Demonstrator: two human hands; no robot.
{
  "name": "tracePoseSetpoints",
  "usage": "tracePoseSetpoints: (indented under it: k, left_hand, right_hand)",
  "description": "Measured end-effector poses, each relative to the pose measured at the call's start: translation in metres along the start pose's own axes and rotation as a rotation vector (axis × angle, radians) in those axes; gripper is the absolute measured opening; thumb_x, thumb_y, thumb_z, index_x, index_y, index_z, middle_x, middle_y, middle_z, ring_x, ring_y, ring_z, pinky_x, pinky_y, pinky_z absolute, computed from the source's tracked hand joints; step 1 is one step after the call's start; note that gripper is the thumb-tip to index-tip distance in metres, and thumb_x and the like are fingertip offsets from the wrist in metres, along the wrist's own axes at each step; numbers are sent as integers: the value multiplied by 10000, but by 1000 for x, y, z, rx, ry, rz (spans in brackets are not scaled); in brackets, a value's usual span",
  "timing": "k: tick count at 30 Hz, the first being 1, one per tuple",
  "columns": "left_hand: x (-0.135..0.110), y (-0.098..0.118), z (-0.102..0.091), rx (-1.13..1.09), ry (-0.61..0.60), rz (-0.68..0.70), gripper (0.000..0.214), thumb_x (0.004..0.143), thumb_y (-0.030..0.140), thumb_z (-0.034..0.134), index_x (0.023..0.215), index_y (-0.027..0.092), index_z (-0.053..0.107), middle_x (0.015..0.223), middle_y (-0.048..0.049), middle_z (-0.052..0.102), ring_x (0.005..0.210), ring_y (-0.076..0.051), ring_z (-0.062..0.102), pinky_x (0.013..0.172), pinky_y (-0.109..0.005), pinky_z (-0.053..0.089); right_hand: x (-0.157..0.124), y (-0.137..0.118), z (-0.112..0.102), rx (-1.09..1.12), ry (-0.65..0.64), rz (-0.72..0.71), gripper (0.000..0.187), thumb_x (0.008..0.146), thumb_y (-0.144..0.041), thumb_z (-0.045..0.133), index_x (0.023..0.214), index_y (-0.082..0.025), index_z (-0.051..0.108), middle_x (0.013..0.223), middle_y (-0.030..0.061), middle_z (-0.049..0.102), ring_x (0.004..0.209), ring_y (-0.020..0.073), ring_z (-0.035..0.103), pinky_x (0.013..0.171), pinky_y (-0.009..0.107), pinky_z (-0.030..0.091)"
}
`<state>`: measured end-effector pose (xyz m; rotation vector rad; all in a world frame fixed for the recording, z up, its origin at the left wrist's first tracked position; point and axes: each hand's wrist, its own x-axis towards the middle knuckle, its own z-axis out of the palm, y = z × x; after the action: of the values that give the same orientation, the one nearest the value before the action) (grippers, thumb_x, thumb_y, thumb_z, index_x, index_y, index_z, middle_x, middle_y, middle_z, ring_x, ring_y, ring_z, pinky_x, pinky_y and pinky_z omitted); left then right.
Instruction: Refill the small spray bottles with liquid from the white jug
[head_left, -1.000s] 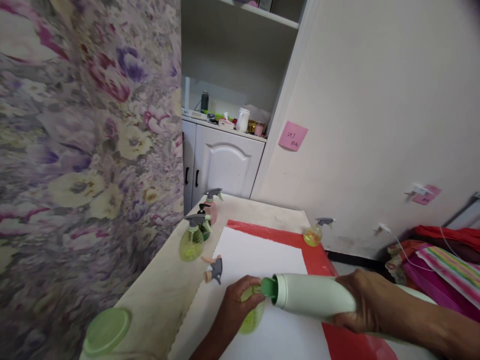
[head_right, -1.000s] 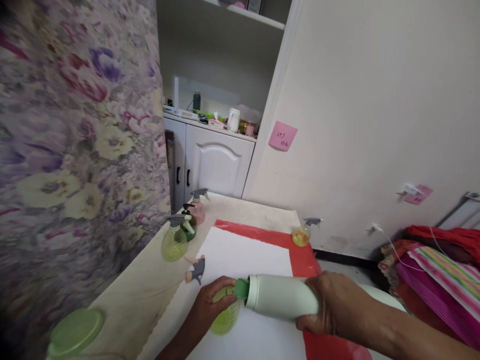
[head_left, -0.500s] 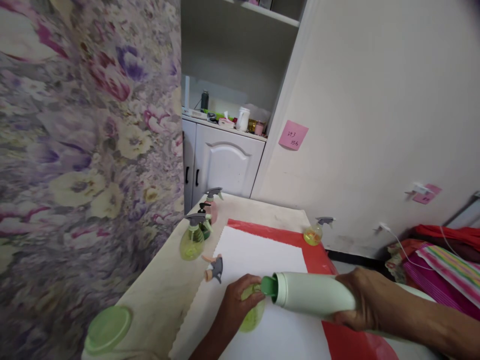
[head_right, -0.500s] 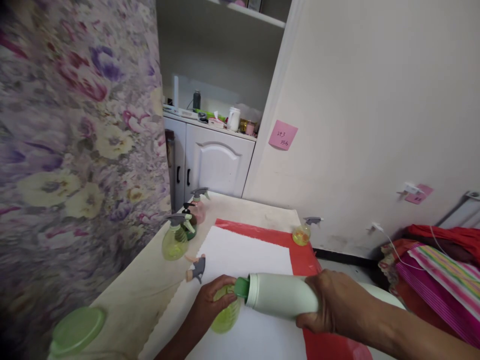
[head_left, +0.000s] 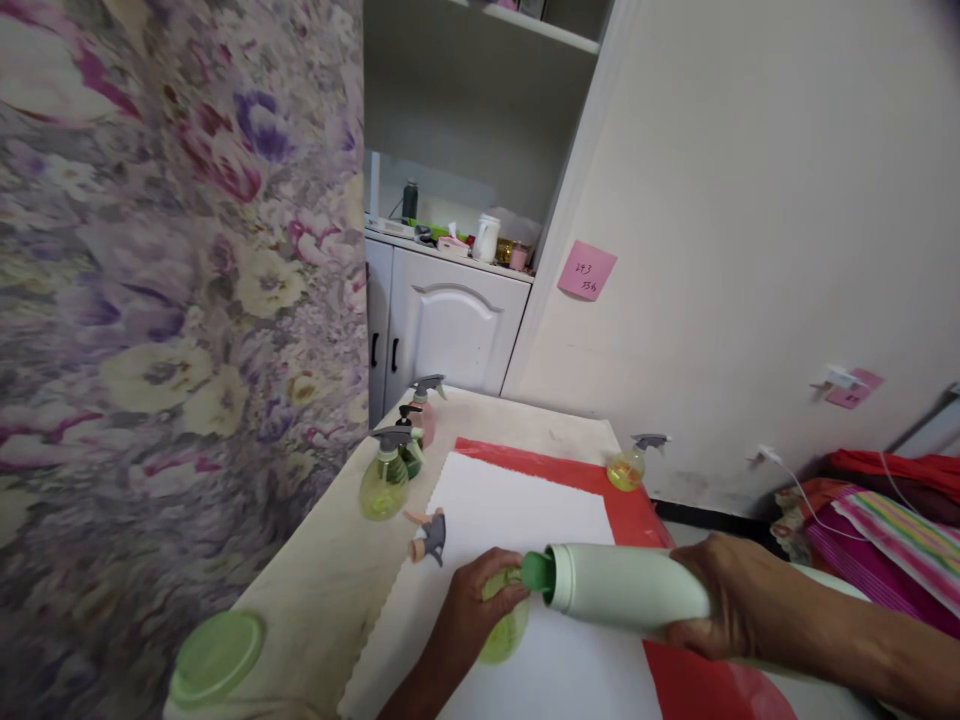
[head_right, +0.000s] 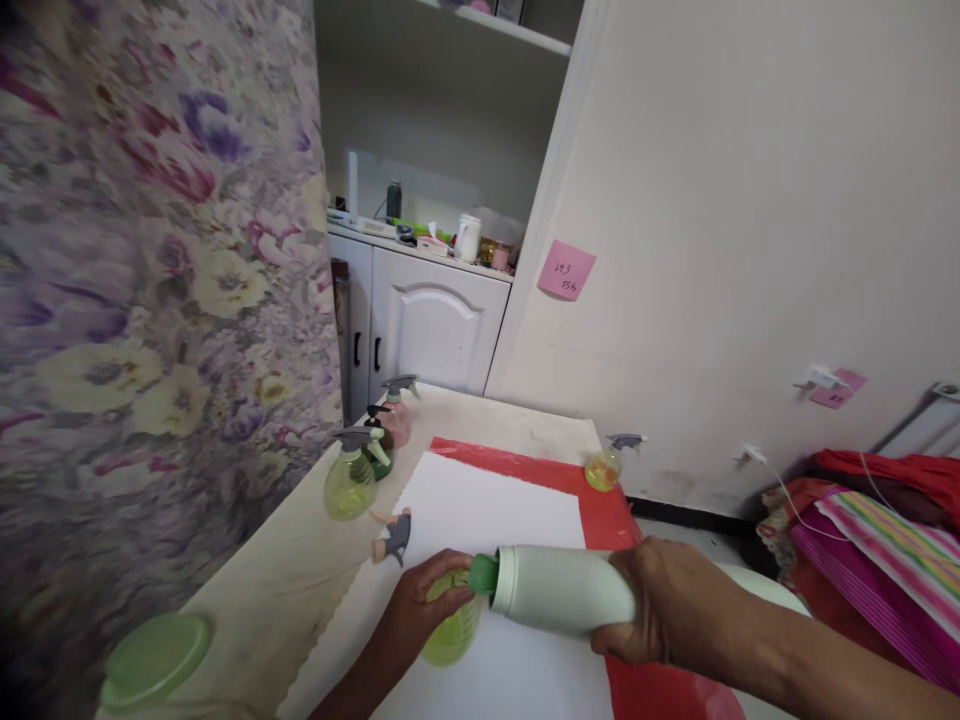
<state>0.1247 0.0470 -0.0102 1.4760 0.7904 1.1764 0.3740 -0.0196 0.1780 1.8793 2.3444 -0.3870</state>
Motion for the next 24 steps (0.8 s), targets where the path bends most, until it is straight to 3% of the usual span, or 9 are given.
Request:
tracePoseSetpoints:
  k: [24]
  left_hand:
    - [0,-3,-1,29,13,-9,164,717,173,684,871,209,727,869,-12,736,867,-218,653,817,-280,469]
  right_hand:
    - [0,0,-2,-2,11,-11,210,684,-405,680,759,-209,684,649,22,704,554,167,626,484,227,337]
